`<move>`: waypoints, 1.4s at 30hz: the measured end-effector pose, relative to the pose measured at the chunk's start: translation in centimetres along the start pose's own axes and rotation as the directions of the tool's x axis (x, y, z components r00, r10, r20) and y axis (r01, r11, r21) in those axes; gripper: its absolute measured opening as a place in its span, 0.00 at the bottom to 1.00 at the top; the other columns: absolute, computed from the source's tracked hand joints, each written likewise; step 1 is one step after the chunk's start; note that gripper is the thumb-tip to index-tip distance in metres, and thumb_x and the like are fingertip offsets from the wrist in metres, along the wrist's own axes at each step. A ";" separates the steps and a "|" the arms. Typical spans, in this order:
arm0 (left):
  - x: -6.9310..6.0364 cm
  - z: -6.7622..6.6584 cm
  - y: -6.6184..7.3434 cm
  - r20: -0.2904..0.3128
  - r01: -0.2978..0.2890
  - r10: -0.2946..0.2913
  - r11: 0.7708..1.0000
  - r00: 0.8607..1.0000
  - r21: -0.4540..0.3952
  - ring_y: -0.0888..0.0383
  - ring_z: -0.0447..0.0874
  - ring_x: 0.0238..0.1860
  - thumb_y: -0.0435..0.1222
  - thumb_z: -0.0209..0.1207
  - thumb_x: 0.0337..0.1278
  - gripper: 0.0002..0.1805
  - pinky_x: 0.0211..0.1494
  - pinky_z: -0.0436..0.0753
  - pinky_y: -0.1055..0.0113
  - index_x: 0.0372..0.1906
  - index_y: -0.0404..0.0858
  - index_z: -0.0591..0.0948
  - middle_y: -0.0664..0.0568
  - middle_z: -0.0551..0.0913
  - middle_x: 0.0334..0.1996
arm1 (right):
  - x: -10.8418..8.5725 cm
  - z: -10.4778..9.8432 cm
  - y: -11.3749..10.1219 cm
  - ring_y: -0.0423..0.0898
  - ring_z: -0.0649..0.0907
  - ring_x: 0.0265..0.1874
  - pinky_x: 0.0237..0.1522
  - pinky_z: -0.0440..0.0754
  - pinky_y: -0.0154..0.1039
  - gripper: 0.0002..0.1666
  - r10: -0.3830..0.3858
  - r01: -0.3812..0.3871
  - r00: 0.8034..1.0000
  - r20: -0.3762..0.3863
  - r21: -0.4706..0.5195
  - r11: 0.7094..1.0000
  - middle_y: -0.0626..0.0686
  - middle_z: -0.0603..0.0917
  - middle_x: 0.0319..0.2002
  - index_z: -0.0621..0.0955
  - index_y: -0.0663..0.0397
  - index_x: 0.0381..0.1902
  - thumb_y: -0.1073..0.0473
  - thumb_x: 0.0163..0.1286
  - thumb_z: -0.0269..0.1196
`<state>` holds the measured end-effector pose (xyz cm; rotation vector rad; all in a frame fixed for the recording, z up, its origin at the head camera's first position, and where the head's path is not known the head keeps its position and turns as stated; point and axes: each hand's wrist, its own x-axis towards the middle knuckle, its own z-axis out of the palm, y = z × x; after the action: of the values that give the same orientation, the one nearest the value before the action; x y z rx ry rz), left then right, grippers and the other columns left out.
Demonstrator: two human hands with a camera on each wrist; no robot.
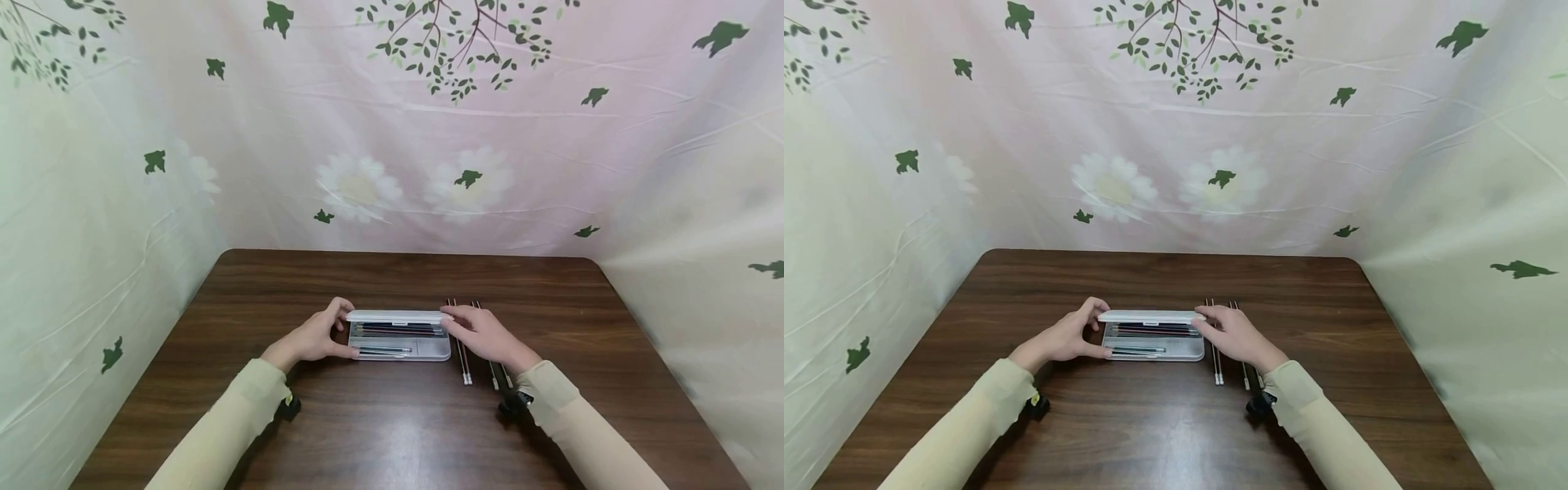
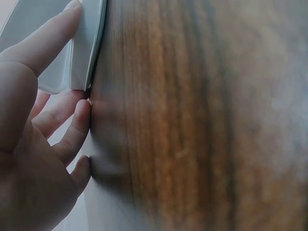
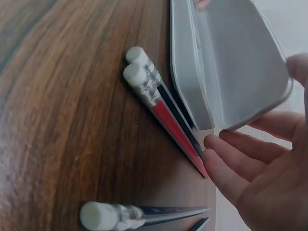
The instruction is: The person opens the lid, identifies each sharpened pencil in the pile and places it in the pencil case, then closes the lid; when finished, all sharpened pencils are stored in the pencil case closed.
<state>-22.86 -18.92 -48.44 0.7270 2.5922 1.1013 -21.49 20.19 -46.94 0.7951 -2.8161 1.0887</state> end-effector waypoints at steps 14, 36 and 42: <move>0.2 -0.9 0.1 0.103 0.024 -0.027 0.999 0.994 0.028 0.54 0.76 0.57 0.53 0.83 0.44 0.58 0.62 0.76 0.52 0.80 0.48 0.64 0.53 0.77 0.62 | -0.4 -0.3 -0.6 0.52 0.84 0.57 0.58 0.82 0.54 0.40 -0.058 0.070 0.992 0.109 -0.109 0.992 0.59 0.83 0.62 0.76 0.62 0.70 0.49 0.65 0.74; -0.1 -0.7 0.5 0.092 0.033 -0.041 0.996 0.995 0.080 0.55 0.77 0.58 0.56 0.76 0.54 0.48 0.61 0.77 0.52 0.78 0.49 0.69 0.55 0.78 0.64 | -0.7 0.6 -1.5 0.56 0.80 0.63 0.63 0.79 0.55 0.45 -0.044 0.079 0.989 0.138 -0.253 0.964 0.60 0.79 0.65 0.75 0.61 0.70 0.49 0.60 0.79; 0.0 -0.6 0.4 0.092 0.034 -0.041 0.997 0.995 0.075 0.54 0.77 0.61 0.57 0.75 0.56 0.52 0.64 0.76 0.52 0.81 0.46 0.65 0.52 0.74 0.70 | -0.9 0.5 -1.4 0.56 0.80 0.64 0.64 0.79 0.54 0.45 -0.063 0.096 0.989 0.131 -0.264 0.960 0.61 0.78 0.66 0.75 0.62 0.70 0.49 0.61 0.78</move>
<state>-22.97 -19.06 -47.73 0.7243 2.5678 0.9420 -19.98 19.38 -46.56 0.9645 -2.9123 0.6456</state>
